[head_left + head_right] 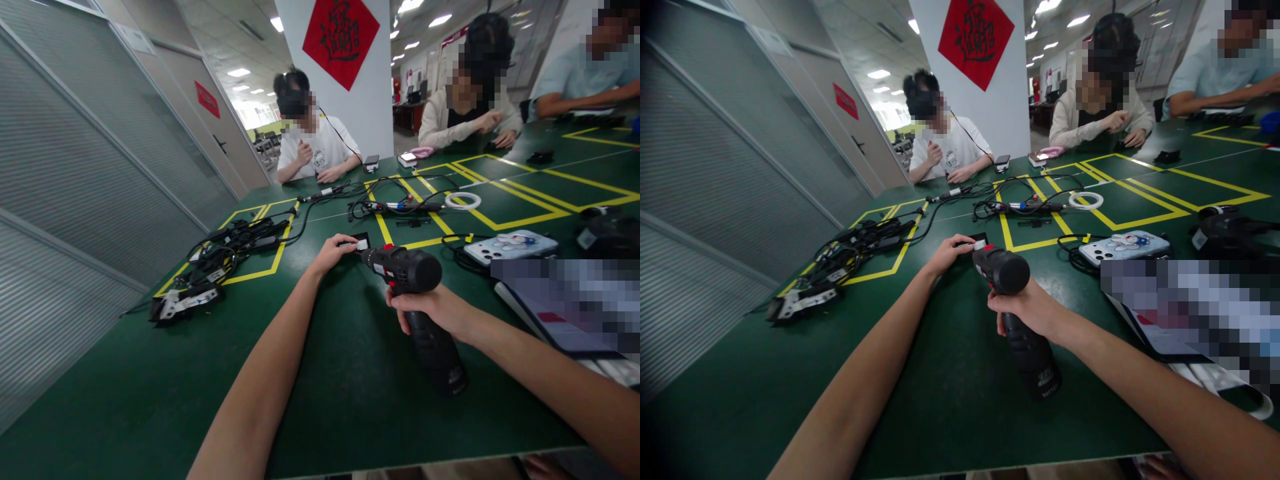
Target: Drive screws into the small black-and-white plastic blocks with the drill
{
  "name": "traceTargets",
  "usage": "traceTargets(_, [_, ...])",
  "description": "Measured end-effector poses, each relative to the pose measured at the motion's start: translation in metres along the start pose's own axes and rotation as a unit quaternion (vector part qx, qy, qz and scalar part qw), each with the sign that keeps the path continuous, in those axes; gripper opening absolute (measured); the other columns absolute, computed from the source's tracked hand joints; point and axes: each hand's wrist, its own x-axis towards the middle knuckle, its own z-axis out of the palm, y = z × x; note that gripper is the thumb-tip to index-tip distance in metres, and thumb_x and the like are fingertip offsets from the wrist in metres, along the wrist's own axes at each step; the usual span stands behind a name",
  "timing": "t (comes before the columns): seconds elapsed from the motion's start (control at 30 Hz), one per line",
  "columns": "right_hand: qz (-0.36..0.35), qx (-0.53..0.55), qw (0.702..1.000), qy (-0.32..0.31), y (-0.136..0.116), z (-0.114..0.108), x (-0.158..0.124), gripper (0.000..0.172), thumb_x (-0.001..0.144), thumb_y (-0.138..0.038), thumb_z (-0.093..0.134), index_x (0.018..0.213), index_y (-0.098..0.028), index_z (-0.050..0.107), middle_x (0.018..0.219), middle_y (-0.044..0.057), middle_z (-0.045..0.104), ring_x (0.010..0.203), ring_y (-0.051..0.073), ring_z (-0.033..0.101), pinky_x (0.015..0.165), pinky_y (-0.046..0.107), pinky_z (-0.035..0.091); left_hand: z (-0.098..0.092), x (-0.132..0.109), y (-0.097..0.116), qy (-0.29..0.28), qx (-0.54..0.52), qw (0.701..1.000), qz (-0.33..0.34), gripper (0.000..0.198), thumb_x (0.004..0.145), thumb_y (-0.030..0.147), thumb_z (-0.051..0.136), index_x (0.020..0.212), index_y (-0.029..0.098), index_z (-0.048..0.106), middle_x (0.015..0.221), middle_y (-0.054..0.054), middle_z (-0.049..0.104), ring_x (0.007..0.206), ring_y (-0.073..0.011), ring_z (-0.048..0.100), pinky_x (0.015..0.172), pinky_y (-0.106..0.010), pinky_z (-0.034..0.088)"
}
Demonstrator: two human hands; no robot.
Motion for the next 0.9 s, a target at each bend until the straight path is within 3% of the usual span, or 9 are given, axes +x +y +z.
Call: traceTargets(0.9, [0.002,0.015,1.000,0.001,0.0012,-0.0008,0.0004,0.014,0.077,-0.026,0.060,0.085,-0.015,0.056,0.053,-0.001,0.059,0.048,0.013,0.055,0.053,0.026,0.040,-0.0003,-0.0017,0.0013,0.001,0.003,1.000,0.000,0.032,0.071,0.039,0.062,0.097,0.021,0.070,0.107,-0.005,0.064,0.105,-0.0225,0.055,0.096,-0.035,0.039])
